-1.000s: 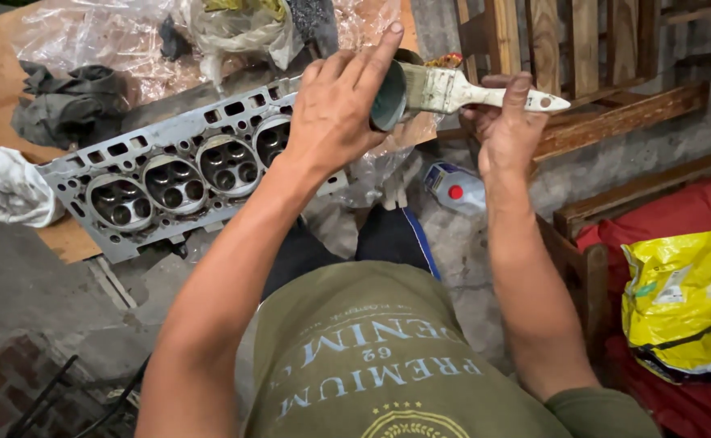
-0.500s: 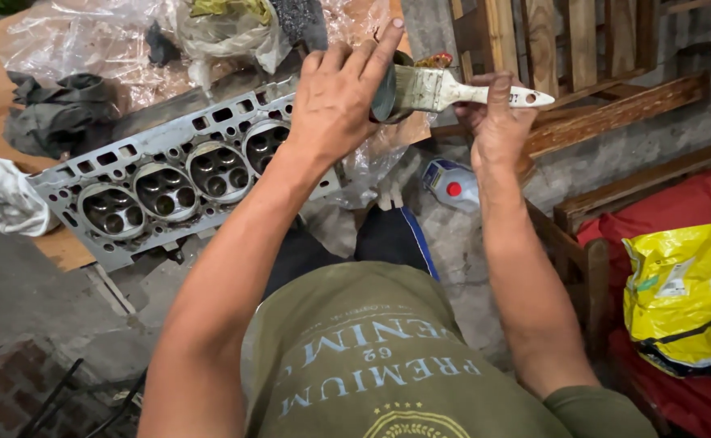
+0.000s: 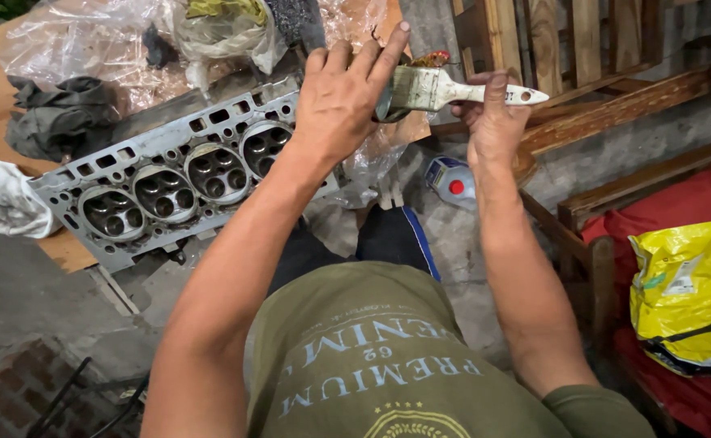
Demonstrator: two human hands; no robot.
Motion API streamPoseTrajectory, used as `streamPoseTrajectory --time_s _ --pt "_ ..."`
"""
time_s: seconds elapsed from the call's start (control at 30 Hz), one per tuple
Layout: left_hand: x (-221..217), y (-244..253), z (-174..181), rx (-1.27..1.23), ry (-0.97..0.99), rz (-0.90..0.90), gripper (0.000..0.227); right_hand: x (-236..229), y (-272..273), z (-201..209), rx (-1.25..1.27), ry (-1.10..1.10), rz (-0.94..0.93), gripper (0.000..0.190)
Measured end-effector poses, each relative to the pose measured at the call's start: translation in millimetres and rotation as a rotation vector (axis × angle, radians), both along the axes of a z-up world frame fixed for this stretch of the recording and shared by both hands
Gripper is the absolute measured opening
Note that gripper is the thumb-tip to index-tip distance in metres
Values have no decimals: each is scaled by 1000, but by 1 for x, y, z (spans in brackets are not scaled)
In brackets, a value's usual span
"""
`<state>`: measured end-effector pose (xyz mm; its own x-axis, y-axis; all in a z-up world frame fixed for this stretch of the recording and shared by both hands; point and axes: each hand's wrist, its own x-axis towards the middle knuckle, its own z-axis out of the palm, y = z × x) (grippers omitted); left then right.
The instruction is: Cleaning an engine cylinder head using a brush and steel wool
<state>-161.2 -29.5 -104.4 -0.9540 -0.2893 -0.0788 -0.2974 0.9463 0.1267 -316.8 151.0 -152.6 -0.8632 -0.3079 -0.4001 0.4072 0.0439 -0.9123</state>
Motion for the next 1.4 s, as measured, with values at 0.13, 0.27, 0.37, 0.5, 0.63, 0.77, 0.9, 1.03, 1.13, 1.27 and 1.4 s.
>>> streamPoseTrajectory --time_s 0.13,0.27,0.37,0.5,0.63,0.77,0.9,1.03,1.13,1.27,1.4 --pt "-2 1 -2 20 -36 4 93 2 0 6 6 5 34 48" --pt "-2 2 -1 -71 7 -10 87 1 0 4 26 -1 31 48" --pt "-5 2 1 -73 -33 -26 89 0 2 2 5 -14 41 46" --pt "-4 3 -2 -90 42 -13 92 -1 3 1 -10 -111 20 46" --pt "5 1 -4 28 116 36 91 -6 12 -27 -86 -100 4 24" --pt "25 3 -13 260 237 115 117 -5 20 -34 -132 -66 42 22" --pt "38 3 2 356 413 197 130 -3 18 -22 -90 104 150 20" --pt "67 -3 47 419 696 256 116 -5 8 -12 55 297 165 8" --pt "111 1 85 493 742 430 116 -8 9 -19 274 521 361 11" --pt "179 -3 115 433 894 489 114 9 -16 10 206 324 124 22" --pt "251 5 113 373 969 524 122 40 -21 67 279 40 16 35"
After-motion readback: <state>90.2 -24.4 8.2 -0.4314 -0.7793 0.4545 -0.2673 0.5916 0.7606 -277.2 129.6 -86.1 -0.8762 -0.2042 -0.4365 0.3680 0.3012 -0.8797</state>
